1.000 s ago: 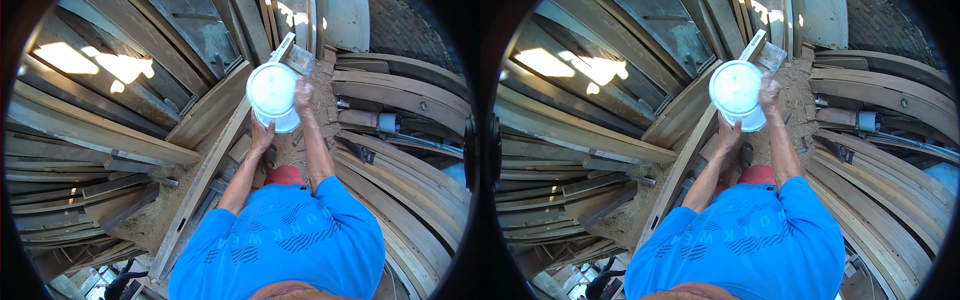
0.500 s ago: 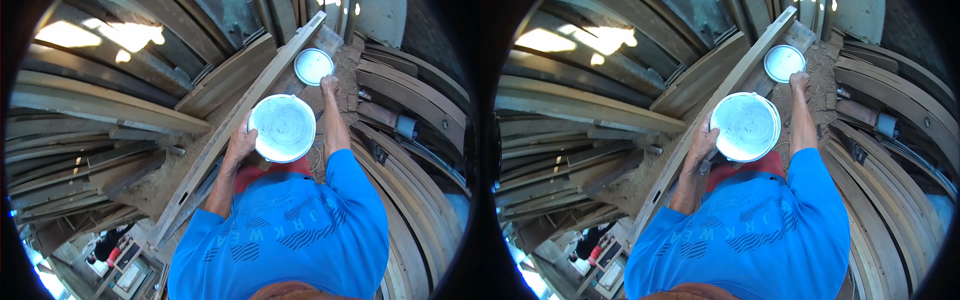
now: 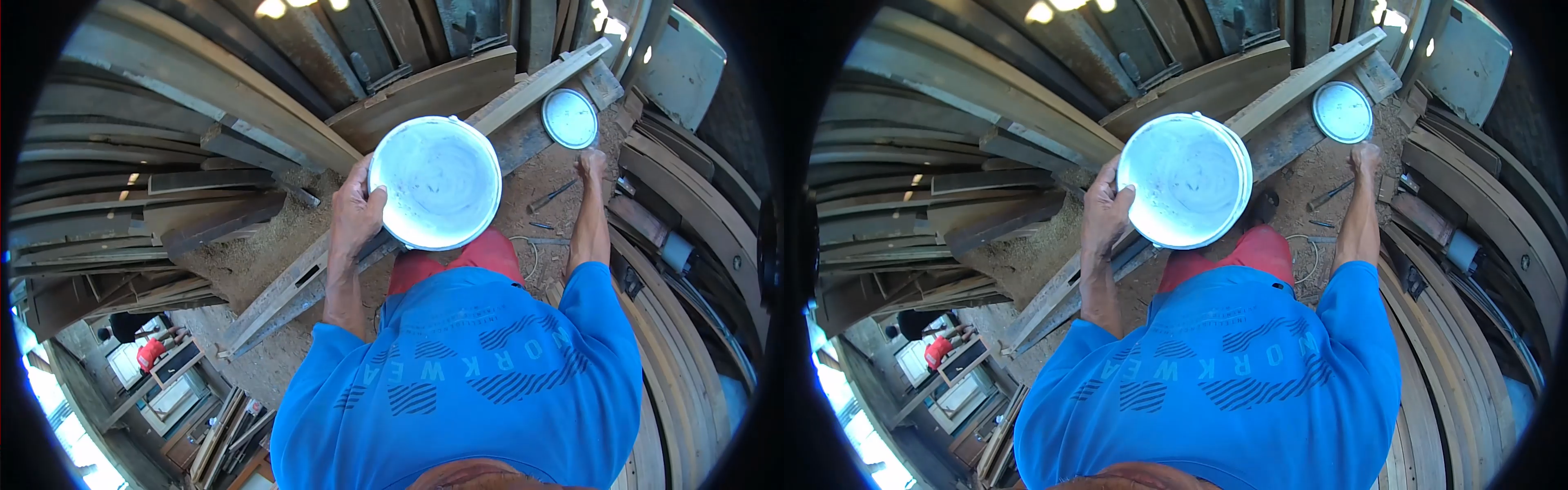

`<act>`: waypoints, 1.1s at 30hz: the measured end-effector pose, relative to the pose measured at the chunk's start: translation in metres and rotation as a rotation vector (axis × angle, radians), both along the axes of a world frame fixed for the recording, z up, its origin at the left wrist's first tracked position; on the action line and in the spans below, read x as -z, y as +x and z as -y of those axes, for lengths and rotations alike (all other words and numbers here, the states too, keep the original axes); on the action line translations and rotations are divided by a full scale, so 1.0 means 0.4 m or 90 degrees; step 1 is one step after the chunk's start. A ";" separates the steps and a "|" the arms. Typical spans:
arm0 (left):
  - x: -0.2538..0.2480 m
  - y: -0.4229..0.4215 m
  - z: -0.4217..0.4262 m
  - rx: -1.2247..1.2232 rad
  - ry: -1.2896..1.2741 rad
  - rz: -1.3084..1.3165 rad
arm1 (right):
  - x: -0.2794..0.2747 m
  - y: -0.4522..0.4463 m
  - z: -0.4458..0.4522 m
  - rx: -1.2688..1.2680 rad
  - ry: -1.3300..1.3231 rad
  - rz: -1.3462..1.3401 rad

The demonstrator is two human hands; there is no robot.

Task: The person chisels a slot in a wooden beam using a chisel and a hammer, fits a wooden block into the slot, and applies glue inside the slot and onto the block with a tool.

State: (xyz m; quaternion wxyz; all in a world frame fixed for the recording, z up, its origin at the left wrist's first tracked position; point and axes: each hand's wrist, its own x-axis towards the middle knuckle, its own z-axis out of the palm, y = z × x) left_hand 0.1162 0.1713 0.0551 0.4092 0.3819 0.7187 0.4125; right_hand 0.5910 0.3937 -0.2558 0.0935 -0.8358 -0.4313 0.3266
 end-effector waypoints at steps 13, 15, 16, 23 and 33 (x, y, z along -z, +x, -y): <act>-0.049 -0.472 0.372 -0.150 0.039 -0.368 | -0.996 -0.950 0.573 -0.723 0.278 -0.096; -0.037 -0.545 0.451 -0.169 0.056 -0.384 | -0.969 -1.126 0.666 -0.852 0.268 -0.056; -0.021 -0.581 0.495 -0.177 0.073 -0.393 | -0.918 -1.215 0.709 -0.910 0.272 -0.040; 0.097 -0.761 0.723 -0.178 0.096 -0.420 | -0.652 -1.658 0.914 -0.985 0.104 0.069; 0.209 -0.858 0.814 -0.175 0.058 -0.324 | -0.484 -1.774 0.997 -0.991 -0.001 0.020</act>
